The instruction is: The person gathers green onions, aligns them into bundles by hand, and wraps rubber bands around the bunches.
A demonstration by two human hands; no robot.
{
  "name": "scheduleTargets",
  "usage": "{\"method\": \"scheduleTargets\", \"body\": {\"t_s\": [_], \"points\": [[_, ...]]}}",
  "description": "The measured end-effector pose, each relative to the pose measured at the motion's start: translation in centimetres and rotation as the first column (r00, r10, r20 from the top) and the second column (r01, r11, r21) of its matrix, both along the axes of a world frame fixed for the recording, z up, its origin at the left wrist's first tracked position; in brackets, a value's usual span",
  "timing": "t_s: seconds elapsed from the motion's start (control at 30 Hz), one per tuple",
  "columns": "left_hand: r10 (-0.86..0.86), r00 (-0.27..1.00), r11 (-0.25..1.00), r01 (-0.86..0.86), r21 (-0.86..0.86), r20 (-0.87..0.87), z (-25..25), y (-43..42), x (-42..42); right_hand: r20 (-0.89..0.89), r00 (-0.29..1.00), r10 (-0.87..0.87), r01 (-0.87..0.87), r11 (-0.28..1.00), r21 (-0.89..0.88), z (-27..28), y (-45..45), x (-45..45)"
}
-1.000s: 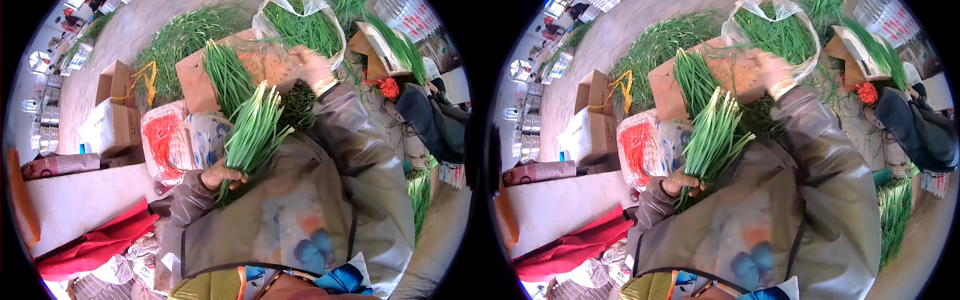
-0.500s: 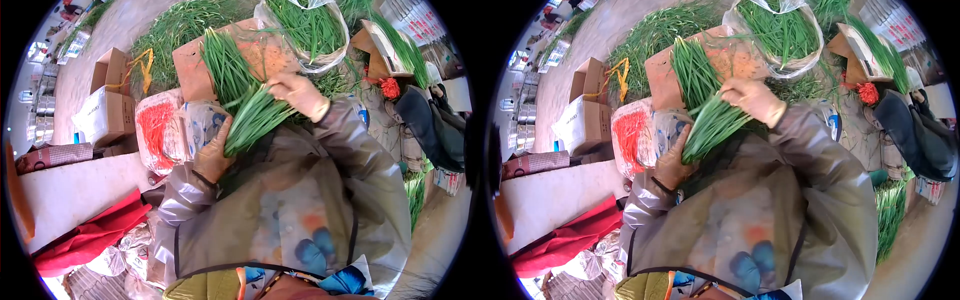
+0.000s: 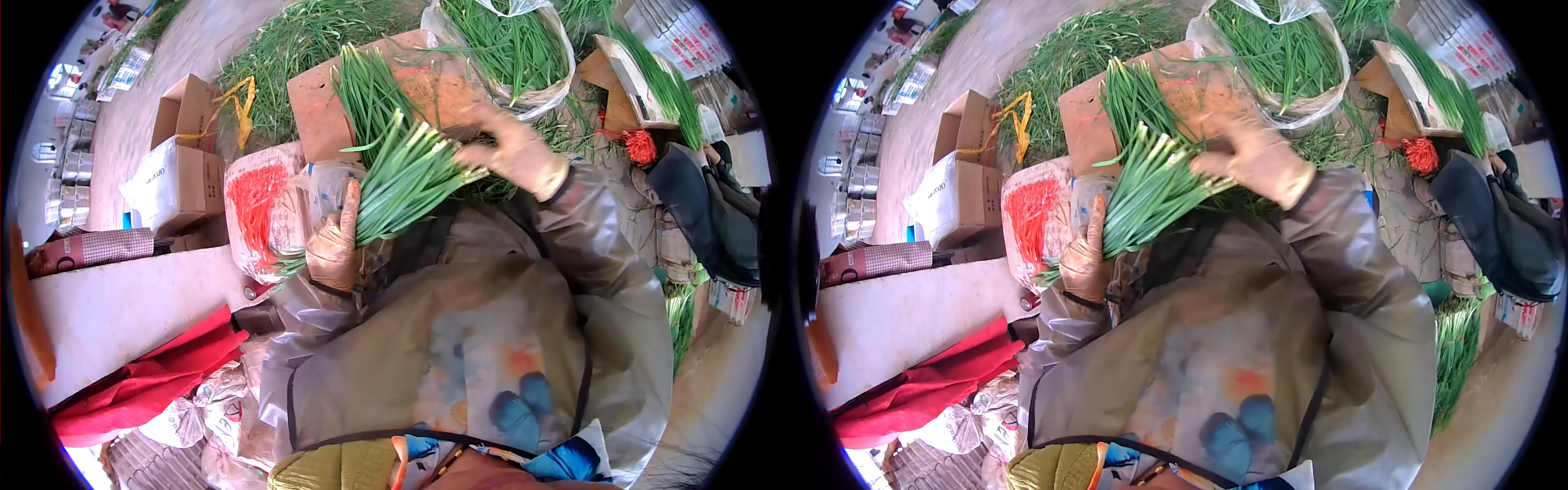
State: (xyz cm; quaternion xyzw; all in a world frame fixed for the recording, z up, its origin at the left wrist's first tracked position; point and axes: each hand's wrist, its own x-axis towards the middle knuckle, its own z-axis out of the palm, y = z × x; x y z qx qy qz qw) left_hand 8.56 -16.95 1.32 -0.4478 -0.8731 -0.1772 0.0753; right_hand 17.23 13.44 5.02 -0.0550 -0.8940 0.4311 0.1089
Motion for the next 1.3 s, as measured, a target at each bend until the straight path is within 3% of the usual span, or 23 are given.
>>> {"method": "scheduleTargets", "body": {"t_s": [0.1, 0.13, 0.2, 0.23, 0.3, 0.37, 0.4, 0.43, 0.57, 0.63, 0.67, 0.7, 0.77, 0.8, 0.87, 0.9, 0.93, 0.97, 1.0, 1.03, 1.17, 1.23, 1.3], "points": [[-0.022, 0.999, 1.000, 0.022, 0.006, -0.038, -0.1, -0.1, 0.3, 0.113, 0.993, 0.025, -0.026, 1.000, 0.009, 1.9, -0.4, -0.9], [-0.029, 0.999, 0.999, 0.030, 0.023, -0.035, 0.1, -0.2, 0.3, -0.069, 0.993, -0.094, 0.082, 0.984, -0.161, -1.6, 1.6, -1.3], [-0.034, 0.999, 0.999, 0.035, 0.024, -0.033, -0.1, -1.0, 0.2, 0.020, 0.956, -0.293, 0.294, 0.953, -0.077, -3.6, 6.2, -1.7], [-0.051, 0.998, 0.998, 0.052, 0.029, -0.034, -0.2, -1.2, 0.2, 0.122, 0.894, -0.431, 0.340, 0.831, 0.440, -1.6, 6.7, -1.2], [-0.071, 0.997, 0.996, 0.072, 0.053, -0.025, 0.4, -1.2, 0.5, 0.402, 0.755, -0.519, 0.031, 0.640, 0.768, -2.3, 9.2, -1.4], [-0.125, 0.991, 0.992, 0.124, -0.028, -0.049, 0.5, -1.0, 0.2, 0.192, 0.934, -0.301, 0.151, 0.821, 0.551, -1.7, 6.7, -1.7], [-0.159, 0.987, 0.987, 0.159, -0.001, -0.003, 0.5, -0.7, 0.4, 0.211, 0.977, 0.006, -0.025, 0.996, 0.089, 0.2, 4.9, -2.7], [-0.168, 0.986, 0.986, 0.168, -0.003, 0.006, 0.4, -0.5, 0.5, 0.276, 0.957, 0.092, -0.080, 0.995, -0.055, 0.0, 3.7, -3.8], [-0.249, 0.963, 0.965, 0.256, -0.056, 0.108, 0.5, 0.3, 0.4, 0.496, 0.789, 0.362, -0.427, 0.904, 0.018, 2.0, -0.7, -5.7], [-0.283, 0.898, 0.952, 0.219, 0.214, 0.338, 0.3, 0.5, 0.8, 0.242, 0.931, 0.271, -0.304, 0.946, 0.110, 0.7, 1.1, -5.5], [-0.318, 0.825, 0.927, 0.168, 0.335, 0.467, -1.3, -0.1, 0.8, 0.076, 0.984, 0.162, -0.174, 0.967, 0.184, -0.9, 2.6, -5.4], [-0.366, 0.586, 0.901, 0.029, 0.433, 0.723, -1.6, -0.5, 1.0, -0.097, 0.994, 0.057, -0.033, 0.973, 0.228, -2.1, 3.9, -4.8], [-0.413, -0.104, 0.867, -0.349, 0.356, 0.905, -1.7, -2.0, 0.7, 0.109, 0.976, -0.188, 0.141, 0.930, 0.340, -2.9, 5.9, -3.7], [-0.306, -0.199, 0.932, -0.260, 0.251, 0.931, -1.3, -2.8, -0.3, 0.290, 0.927, -0.238, 0.075, 0.875, 0.478, -3.5, 6.4, -3.2], [-0.434, -0.325, 0.891, -0.294, 0.347, 0.840, -2.1, -2.9, -0.7, 0.529, 0.814, -0.242, -0.176, 0.764, 0.621, -5.7, 7.3, -1.3], [-0.489, -0.382, 0.866, -0.324, 0.381, 0.784, -2.5, -2.7, -0.7, 0.404, 0.910, -0.093, -0.117, 0.878, 0.465, -7.4, 7.7, -0.7], [-0.544, -0.443, 0.838, -0.336, 0.430, 0.713, -3.0, -1.9, -0.6, 0.318, 0.948, -0.005, -0.007, 0.999, 0.038, -8.7, 7.4, -1.0], [-0.560, -0.444, 0.822, -0.399, 0.405, 0.700, -3.1, -1.3, -0.2, 0.204, 0.978, 0.034, 0.053, 0.912, -0.407, -8.5, 6.6, -1.3], [-0.560, -0.571, 0.828, -0.369, 0.422, 0.601, -4.7, -1.1, -0.5, 0.192, 0.981, 0.034, 0.095, 0.776, -0.624, -8.0, 6.1, -0.8], [-0.541, -0.686, 0.829, -0.339, 0.444, 0.487, -6.1, -0.9, -0.8, 0.189, 0.981, 0.034, 0.094, 0.774, -0.626, -8.1, 5.0, -0.6], [-0.590, -0.683, 0.800, -0.422, 0.426, 0.431, -5.7, -0.2, 0.2, 0.268, 0.962, -0.056, 0.242, 0.632, -0.736, -6.8, 2.0, -1.2], [-0.582, -0.700, 0.802, -0.408, 0.436, 0.414, -5.6, -0.2, 0.5, 0.041, 0.970, -0.238, 0.197, 0.684, -0.702, -4.8, 1.0, -1.8], [-0.574, -0.715, 0.800, -0.389, 0.456, 0.399, -5.3, 0.2, 0.7, -0.098, 0.960, -0.262, 0.188, 0.865, -0.465, -3.2, 0.2, -3.6]]}}
